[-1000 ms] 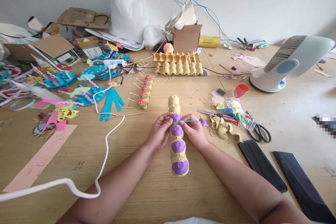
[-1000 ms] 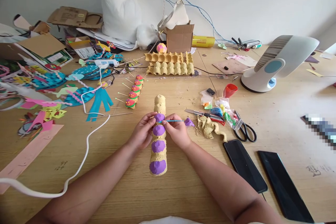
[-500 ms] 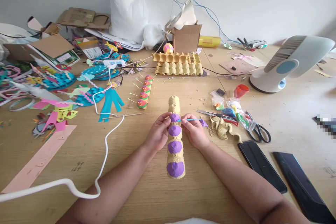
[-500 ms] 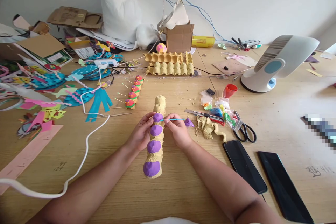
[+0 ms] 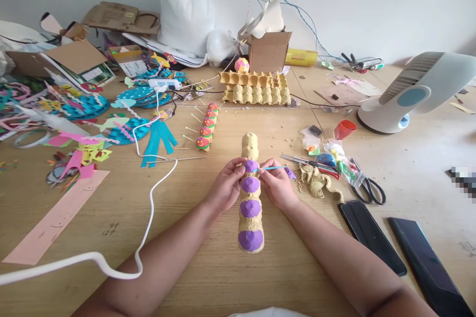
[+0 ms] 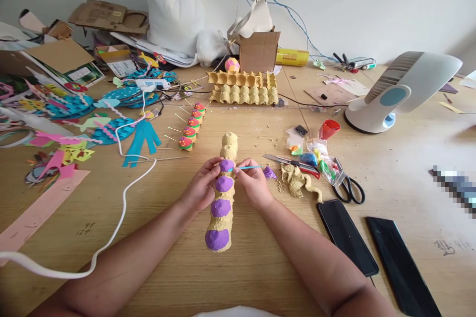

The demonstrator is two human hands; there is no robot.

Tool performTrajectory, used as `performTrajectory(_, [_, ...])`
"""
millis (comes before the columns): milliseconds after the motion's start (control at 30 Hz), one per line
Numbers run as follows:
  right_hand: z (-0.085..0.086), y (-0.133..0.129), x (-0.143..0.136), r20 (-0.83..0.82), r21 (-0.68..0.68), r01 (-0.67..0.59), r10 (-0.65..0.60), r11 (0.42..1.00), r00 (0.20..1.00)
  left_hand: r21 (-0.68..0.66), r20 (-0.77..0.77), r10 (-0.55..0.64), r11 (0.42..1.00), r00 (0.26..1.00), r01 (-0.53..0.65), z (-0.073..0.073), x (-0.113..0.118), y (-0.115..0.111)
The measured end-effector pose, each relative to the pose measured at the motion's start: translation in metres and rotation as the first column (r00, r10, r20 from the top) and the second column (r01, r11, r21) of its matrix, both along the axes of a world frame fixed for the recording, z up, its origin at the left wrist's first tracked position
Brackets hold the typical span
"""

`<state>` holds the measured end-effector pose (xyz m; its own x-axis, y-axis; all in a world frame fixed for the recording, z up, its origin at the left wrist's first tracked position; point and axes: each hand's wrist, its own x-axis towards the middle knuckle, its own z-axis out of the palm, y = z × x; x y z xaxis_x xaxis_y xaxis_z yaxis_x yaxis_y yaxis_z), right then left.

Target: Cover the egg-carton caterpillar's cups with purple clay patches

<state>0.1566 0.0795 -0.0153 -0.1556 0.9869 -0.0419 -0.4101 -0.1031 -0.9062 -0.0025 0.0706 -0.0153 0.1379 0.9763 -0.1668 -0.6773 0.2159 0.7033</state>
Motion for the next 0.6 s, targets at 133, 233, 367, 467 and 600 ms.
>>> performTrajectory(133, [-0.0008, 0.0002, -0.0001, 0.009, 0.007, 0.001, -0.001, 1.0, 1.0, -0.005, 0.006, 0.005, 1.0, 1.0, -0.005, -0.0005, -0.0003, 0.0002])
performTrajectory(233, [0.0014, -0.0006, 0.0, 0.014, 0.014, 0.012, -0.012, 1.0, 1.0, -0.002, 0.008, 0.006, 1.0, 1.0, -0.006, 0.0003, -0.0002, 0.0002])
performTrajectory(367, [0.0056, -0.0016, 0.0009, 0.045, 0.027, 0.011, -0.012, 1.0, 0.999, -0.003, 0.015, 0.003, 1.0, 1.0, -0.003, 0.0007, -0.0001, 0.0005])
performTrajectory(467, [0.0066, -0.0018, 0.0014, -0.023, -0.013, -0.03, 0.03, 0.999, 0.999, -0.013, 0.029, 0.01, 1.0, 1.0, -0.009, -0.0005, -0.0002, 0.0012])
performTrajectory(600, [0.0047, -0.0015, 0.0019, -0.14, -0.064, -0.103, 0.094, 0.993, 0.986, -0.031, 0.032, 0.018, 0.999, 0.999, -0.017, -0.0023, -0.0009, 0.0023])
